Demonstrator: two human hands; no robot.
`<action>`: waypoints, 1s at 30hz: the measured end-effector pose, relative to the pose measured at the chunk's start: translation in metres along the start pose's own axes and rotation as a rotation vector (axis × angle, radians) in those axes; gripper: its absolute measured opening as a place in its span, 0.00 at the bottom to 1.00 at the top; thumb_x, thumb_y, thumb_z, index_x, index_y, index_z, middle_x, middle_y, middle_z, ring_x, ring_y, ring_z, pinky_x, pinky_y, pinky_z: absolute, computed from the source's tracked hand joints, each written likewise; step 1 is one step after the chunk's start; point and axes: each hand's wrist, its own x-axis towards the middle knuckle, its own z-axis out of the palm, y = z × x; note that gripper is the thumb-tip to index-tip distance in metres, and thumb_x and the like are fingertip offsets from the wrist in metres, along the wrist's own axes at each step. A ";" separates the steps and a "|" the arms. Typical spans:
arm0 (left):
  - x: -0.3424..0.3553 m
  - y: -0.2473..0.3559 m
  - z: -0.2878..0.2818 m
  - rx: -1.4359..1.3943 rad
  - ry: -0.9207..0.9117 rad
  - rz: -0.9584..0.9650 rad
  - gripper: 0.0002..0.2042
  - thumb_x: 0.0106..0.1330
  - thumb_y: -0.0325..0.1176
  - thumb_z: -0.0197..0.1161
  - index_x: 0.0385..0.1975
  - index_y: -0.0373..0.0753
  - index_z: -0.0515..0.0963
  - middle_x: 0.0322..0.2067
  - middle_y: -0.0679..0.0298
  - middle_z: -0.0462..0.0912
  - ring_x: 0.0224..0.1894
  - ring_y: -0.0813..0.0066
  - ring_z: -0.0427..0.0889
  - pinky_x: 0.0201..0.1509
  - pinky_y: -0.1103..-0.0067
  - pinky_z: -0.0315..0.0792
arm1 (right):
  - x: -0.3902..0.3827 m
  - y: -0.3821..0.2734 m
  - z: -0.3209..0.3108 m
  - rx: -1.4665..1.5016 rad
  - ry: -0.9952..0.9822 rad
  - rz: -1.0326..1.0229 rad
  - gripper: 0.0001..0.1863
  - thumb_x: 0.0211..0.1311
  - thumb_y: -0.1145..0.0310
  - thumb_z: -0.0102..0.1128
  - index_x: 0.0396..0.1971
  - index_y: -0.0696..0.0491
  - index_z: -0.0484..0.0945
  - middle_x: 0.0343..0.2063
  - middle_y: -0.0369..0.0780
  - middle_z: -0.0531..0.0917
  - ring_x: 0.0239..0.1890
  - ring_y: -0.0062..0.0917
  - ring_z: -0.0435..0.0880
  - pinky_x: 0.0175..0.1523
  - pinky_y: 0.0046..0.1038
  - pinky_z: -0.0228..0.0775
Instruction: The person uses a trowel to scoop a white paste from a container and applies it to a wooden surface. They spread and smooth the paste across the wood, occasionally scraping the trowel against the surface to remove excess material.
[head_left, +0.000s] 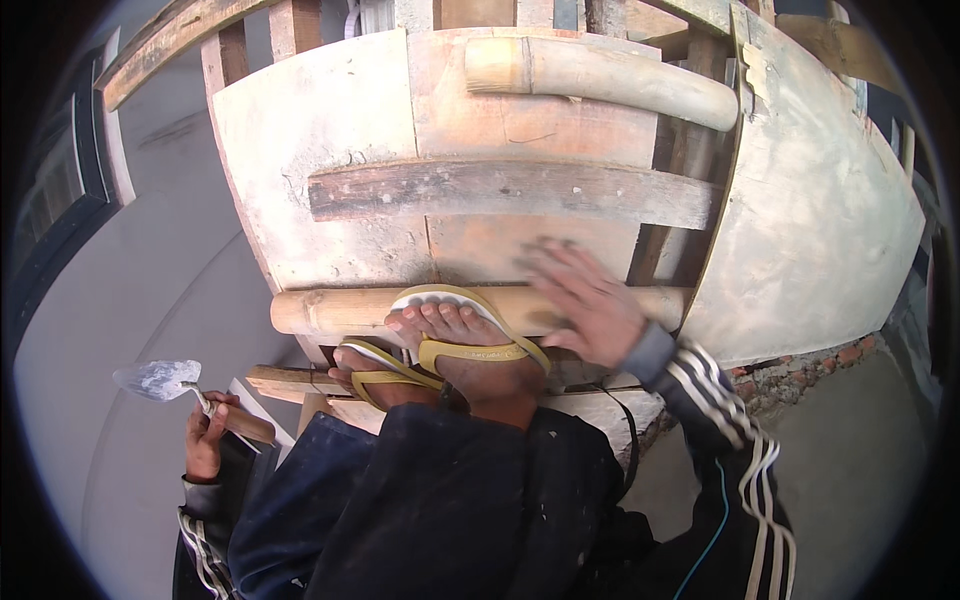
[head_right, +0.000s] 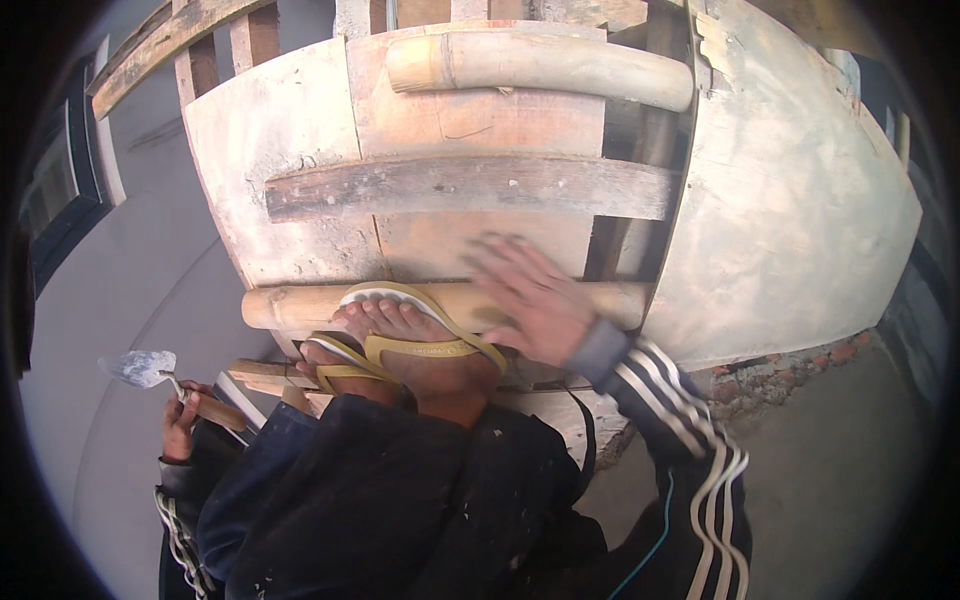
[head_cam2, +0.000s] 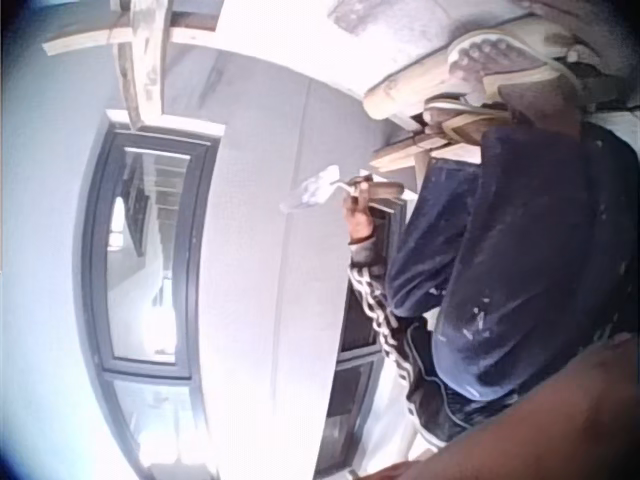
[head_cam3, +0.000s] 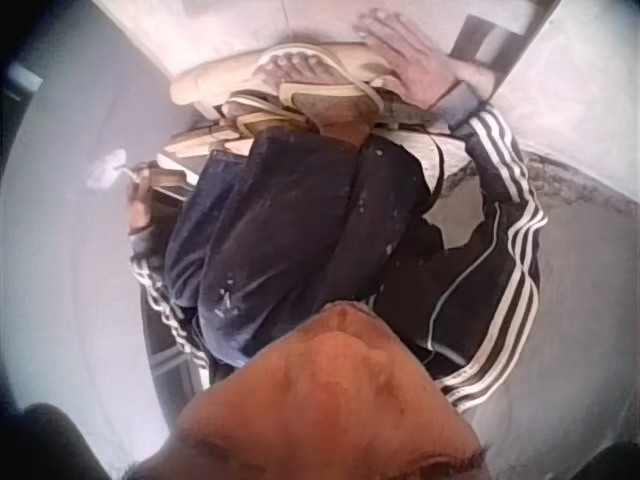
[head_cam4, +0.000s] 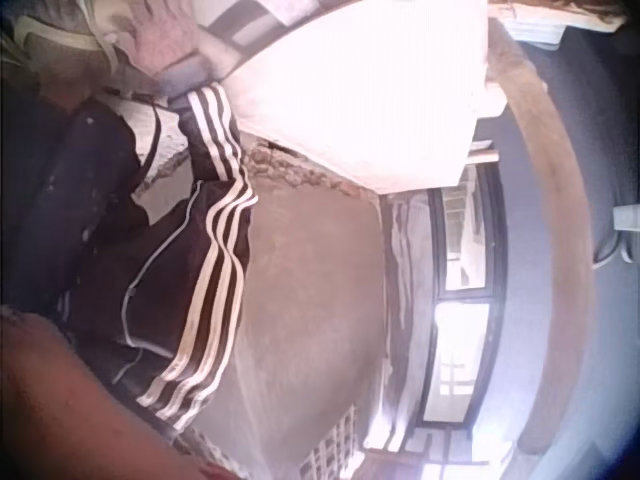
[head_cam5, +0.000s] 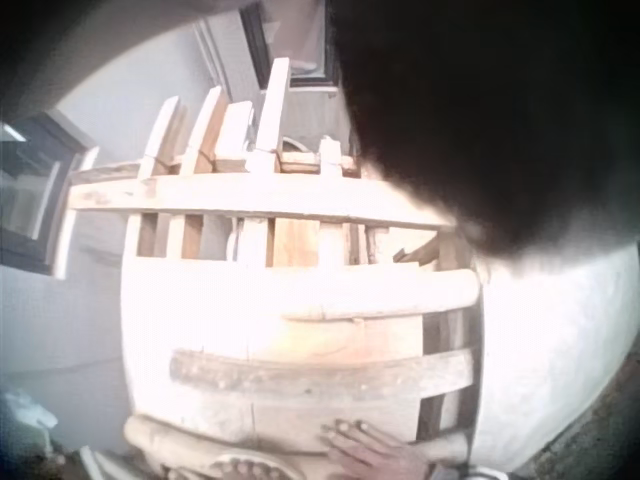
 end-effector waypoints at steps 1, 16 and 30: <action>-0.004 0.016 0.000 0.032 0.007 0.006 0.14 0.68 0.39 0.58 0.43 0.34 0.71 0.39 0.57 0.78 0.44 0.71 0.76 0.52 0.75 0.70 | 0.016 0.006 0.005 0.009 -0.023 -0.103 0.39 0.57 0.40 0.52 0.58 0.57 0.69 0.64 0.45 0.65 0.69 0.36 0.57 0.73 0.42 0.44; -0.013 -0.020 0.003 0.028 -0.064 -0.065 0.13 0.68 0.39 0.57 0.42 0.35 0.73 0.40 0.59 0.78 0.46 0.73 0.75 0.54 0.75 0.66 | 0.016 -0.044 -0.022 0.017 -0.085 0.106 0.34 0.56 0.48 0.60 0.55 0.59 0.69 0.62 0.50 0.66 0.65 0.41 0.64 0.66 0.37 0.60; -0.004 0.001 0.009 0.094 -0.038 0.008 0.12 0.69 0.37 0.58 0.42 0.34 0.72 0.39 0.59 0.78 0.44 0.73 0.74 0.53 0.75 0.65 | -0.009 -0.037 0.040 -0.241 0.297 0.695 0.37 0.61 0.49 0.55 0.60 0.62 0.62 0.61 0.54 0.64 0.65 0.53 0.59 0.68 0.48 0.49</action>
